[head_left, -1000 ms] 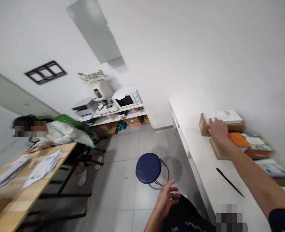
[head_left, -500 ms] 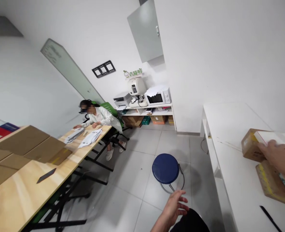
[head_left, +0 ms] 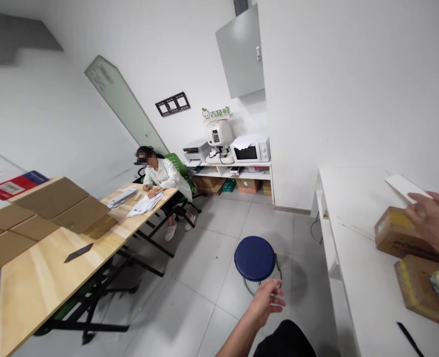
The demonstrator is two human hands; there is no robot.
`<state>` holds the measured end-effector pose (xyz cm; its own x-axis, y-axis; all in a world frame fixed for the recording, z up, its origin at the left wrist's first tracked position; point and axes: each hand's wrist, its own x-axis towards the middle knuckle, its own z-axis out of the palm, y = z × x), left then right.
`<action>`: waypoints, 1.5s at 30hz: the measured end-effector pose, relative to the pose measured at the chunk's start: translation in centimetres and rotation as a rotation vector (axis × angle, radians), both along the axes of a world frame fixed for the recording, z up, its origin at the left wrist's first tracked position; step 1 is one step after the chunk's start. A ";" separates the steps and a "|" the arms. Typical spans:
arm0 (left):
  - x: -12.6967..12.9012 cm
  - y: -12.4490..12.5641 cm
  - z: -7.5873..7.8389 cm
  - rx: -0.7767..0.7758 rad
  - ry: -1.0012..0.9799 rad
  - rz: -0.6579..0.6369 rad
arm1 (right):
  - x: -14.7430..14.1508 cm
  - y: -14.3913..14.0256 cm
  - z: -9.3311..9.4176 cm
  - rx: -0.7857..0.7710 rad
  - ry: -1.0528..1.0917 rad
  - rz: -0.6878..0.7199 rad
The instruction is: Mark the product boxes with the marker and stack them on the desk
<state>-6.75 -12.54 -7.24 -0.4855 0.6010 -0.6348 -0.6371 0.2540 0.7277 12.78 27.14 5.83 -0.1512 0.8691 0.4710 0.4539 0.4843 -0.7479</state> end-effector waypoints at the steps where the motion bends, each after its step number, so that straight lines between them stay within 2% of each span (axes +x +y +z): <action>1: -0.2 0.2 0.3 0.021 0.024 0.023 | -0.7 -1.8 0.7 -0.045 0.086 0.035; 4: -1.1 0.6 1.7 0.091 0.140 0.100 | -2.7 -7.7 0.5 -0.207 0.235 0.047; 6: -1.7 0.5 3.1 0.137 0.225 0.133 | -3.9 -11.7 -1.0 -0.322 0.314 0.131; 7: -1.9 0.3 3.9 0.179 0.288 0.139 | -4.5 -13.6 -1.9 -0.396 0.373 0.218; 9: -2.2 -0.2 5.7 0.266 0.317 0.096 | -5.6 -17.1 -3.6 -0.518 0.453 0.337; 12: -2.2 -1.4 7.9 0.331 0.233 0.017 | -6.6 -20.9 -5.4 -0.732 0.599 0.495; 15: -1.5 -2.5 8.9 0.296 0.175 -0.004 | -6.8 -22.9 -6.0 -0.835 0.657 0.551; 23: 1.1 -3.3 7.9 0.350 0.180 0.009 | -6.4 -24.4 -4.7 -0.706 0.534 0.531; 26: 1.5 -3.2 7.8 0.354 0.212 0.002 | -6.3 -24.6 -4.7 -0.704 0.566 0.500; 31: 1.4 -3.3 7.5 0.327 0.175 0.099 | -6.3 -24.4 -5.6 -0.737 0.694 0.432; 37: 2.4 -3.1 6.5 0.293 0.019 -0.062 | -6.9 -24.7 -6.2 -0.693 0.839 0.344; 41: 2.4 -2.6 6.9 0.315 0.056 -0.062 | -6.5 -24.4 -6.9 -0.725 0.875 0.448; 45: 0.7 -2.7 7.7 0.327 0.360 -0.047 | -5.3 -23.4 -7.2 -0.725 0.752 0.598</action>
